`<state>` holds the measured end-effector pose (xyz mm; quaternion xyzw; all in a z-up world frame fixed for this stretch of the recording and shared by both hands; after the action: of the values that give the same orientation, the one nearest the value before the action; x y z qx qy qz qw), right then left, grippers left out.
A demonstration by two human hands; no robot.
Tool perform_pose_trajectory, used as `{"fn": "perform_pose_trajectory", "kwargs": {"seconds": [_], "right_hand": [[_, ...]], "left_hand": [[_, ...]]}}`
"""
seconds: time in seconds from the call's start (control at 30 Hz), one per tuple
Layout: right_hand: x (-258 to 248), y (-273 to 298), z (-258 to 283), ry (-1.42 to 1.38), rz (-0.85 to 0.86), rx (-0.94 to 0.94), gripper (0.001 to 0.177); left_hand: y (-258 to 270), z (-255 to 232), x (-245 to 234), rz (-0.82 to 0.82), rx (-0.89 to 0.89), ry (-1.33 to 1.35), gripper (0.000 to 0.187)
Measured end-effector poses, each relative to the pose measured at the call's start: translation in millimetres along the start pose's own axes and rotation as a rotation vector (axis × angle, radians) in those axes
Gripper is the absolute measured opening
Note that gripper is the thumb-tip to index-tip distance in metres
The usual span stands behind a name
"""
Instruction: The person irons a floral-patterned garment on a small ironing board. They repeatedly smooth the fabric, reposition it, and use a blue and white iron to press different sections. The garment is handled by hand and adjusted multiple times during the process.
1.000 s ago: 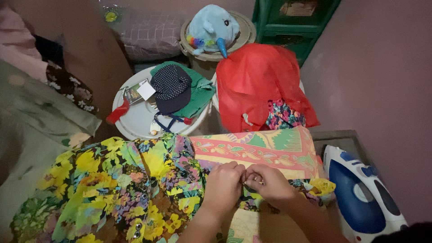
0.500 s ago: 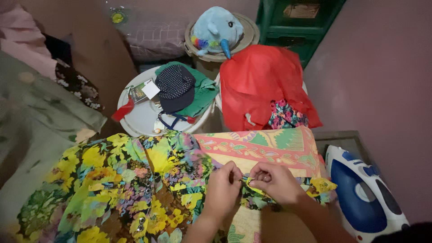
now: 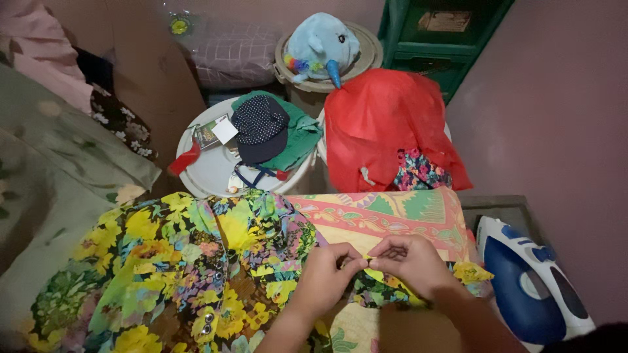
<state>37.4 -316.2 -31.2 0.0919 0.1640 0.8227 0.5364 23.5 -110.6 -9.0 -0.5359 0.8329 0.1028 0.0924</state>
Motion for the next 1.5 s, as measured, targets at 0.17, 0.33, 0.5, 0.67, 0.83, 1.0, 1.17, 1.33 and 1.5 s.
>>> {"fn": "perform_pose_trajectory", "kwargs": {"seconds": [0.17,0.33,0.5,0.67,0.83,1.0,1.17,1.33,1.5], "right_hand": [[-14,-6,-6,0.051,0.032,0.086,0.012],[-22,-7,-8,0.071,0.071,0.048,0.011],[-18,-7,-9,-0.051,-0.020,0.008,0.010],[-12,-4,-8,-0.059,-0.049,-0.034,0.009],[-6,-8,-9,0.019,-0.084,-0.087,0.015],[-3,-11,-3,-0.017,-0.093,-0.143,0.020],[5,0,9,0.008,-0.126,-0.161,0.030],[10,4,25,0.068,-0.234,-0.164,0.038],[9,7,30,0.051,-0.323,-0.106,0.046]], "left_hand": [[-6,3,0,0.018,-0.030,-0.050,0.019],[-8,1,-5,0.008,-0.014,-0.061,0.018],[-10,-5,2,-0.014,-0.053,0.033,0.020],[-10,-10,4,0.007,-0.068,0.118,0.018],[-13,-10,7,-0.025,-0.095,0.128,0.016],[-17,-5,8,-0.018,-0.081,0.134,0.014],[-17,3,11,-0.059,-0.086,0.157,0.014],[-22,9,11,-0.041,-0.076,0.195,0.012],[-27,13,7,0.044,-0.014,0.322,0.018]]}}
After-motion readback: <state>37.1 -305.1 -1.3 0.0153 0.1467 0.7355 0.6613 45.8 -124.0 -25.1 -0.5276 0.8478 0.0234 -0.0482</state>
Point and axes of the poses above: each hand's wrist, its own y-axis away from the middle knuckle, its own x-axis out of the palm, z = x × y, the point moved 2 cm from there along -y, towards the middle knuckle, and after that the axes turned 8 degrees about z, right-handed, at the moved point
